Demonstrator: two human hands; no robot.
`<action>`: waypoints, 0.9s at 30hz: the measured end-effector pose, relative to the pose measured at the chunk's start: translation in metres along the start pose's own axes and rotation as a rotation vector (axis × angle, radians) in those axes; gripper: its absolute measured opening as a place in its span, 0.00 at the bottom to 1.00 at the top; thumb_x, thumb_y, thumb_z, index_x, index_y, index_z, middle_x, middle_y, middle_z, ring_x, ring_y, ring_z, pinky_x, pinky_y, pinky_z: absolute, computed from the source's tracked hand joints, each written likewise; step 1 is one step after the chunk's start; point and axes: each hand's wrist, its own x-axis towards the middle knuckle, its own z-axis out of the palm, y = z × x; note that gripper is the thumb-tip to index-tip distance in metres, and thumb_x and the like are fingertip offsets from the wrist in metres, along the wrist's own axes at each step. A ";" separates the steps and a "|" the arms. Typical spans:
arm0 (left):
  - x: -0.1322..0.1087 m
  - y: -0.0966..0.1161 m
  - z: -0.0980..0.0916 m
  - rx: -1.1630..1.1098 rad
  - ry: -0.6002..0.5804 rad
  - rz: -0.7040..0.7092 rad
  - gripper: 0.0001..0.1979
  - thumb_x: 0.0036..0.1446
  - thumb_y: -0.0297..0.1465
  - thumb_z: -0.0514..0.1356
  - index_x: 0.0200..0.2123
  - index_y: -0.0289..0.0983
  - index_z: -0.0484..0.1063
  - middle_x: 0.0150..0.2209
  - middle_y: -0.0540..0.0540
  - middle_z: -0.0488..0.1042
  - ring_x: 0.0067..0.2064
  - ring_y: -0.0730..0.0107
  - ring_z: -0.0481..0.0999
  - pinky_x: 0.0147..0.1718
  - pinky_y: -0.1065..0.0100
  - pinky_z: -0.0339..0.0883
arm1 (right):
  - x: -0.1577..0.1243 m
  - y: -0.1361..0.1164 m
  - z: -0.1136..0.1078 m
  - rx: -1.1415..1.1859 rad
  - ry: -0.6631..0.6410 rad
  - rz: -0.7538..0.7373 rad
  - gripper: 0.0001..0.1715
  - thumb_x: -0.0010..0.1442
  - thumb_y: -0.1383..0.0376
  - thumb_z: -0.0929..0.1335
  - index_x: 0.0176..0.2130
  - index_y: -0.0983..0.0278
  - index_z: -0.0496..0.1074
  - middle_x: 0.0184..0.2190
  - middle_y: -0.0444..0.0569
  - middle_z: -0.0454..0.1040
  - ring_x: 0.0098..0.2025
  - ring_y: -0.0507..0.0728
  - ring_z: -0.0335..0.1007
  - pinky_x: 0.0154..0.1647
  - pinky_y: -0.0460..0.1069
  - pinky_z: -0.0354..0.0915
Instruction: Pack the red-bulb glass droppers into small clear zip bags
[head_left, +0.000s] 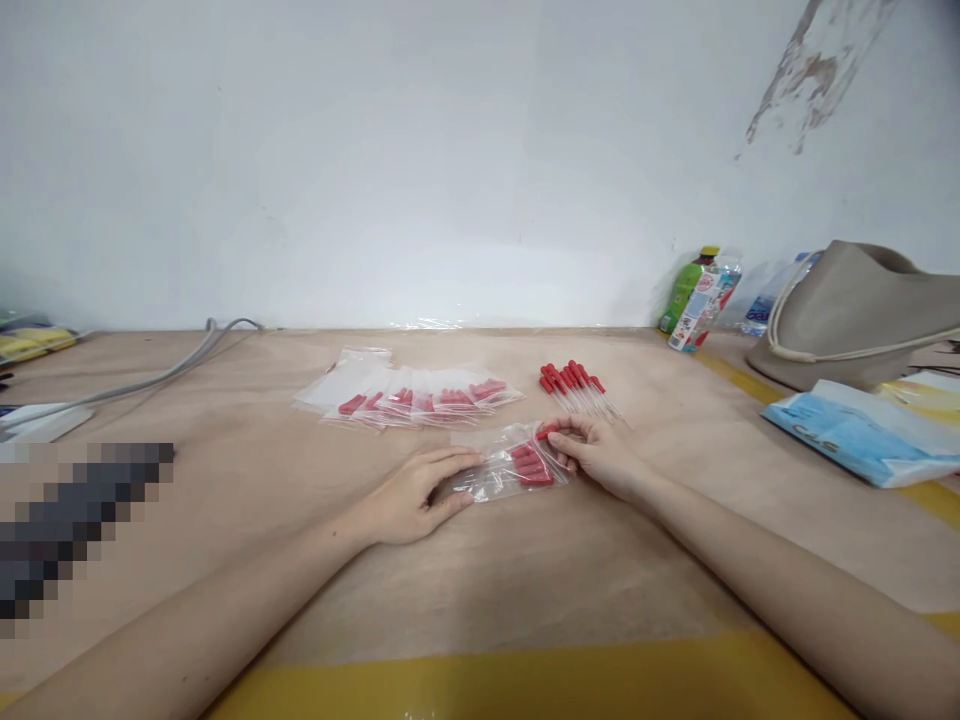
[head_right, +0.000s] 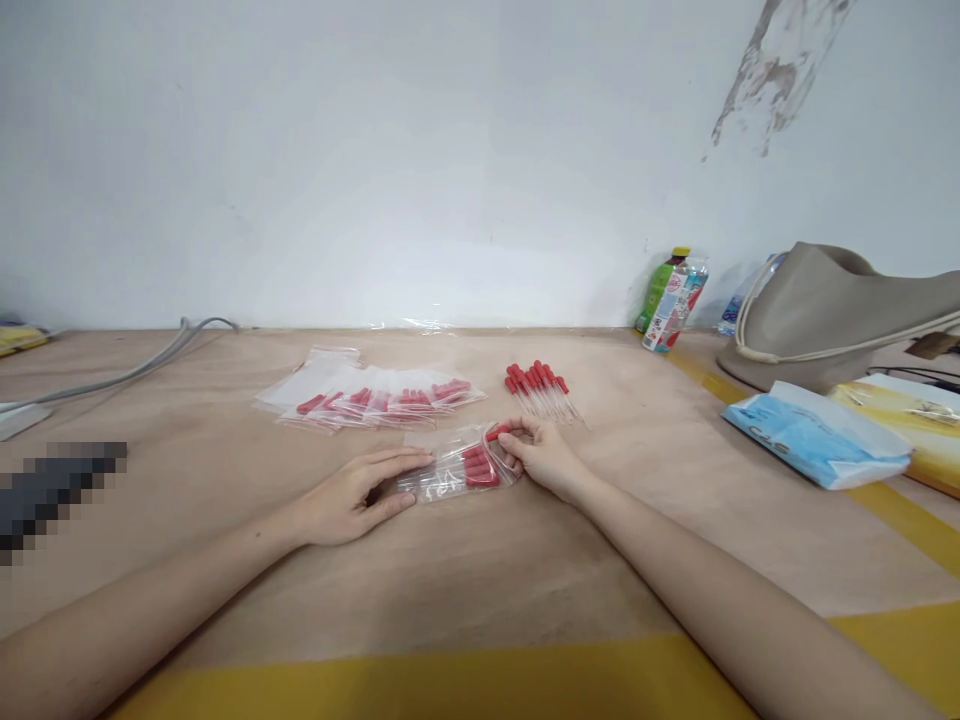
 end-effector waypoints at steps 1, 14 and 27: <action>0.000 0.000 0.000 -0.001 -0.001 -0.004 0.21 0.60 0.34 0.54 0.56 0.42 0.60 0.55 0.45 0.65 0.54 0.62 0.65 0.53 0.58 0.60 | 0.000 0.000 0.000 -0.034 0.016 0.004 0.16 0.43 0.61 0.72 0.32 0.65 0.68 0.15 0.37 0.66 0.16 0.45 0.59 0.15 0.42 0.55; 0.000 0.001 -0.001 0.014 -0.004 -0.013 0.21 0.60 0.34 0.53 0.56 0.43 0.60 0.55 0.46 0.65 0.55 0.62 0.64 0.53 0.57 0.60 | 0.007 -0.004 0.001 -0.157 0.104 0.021 0.09 0.50 0.63 0.68 0.33 0.66 0.71 0.12 0.38 0.64 0.13 0.45 0.53 0.12 0.41 0.51; 0.001 0.003 -0.002 0.007 -0.006 -0.004 0.21 0.59 0.33 0.54 0.56 0.42 0.61 0.55 0.45 0.65 0.55 0.61 0.65 0.53 0.56 0.60 | 0.014 0.006 -0.005 -0.428 0.182 -0.251 0.16 0.40 0.56 0.73 0.25 0.62 0.66 0.15 0.40 0.63 0.19 0.50 0.58 0.19 0.45 0.54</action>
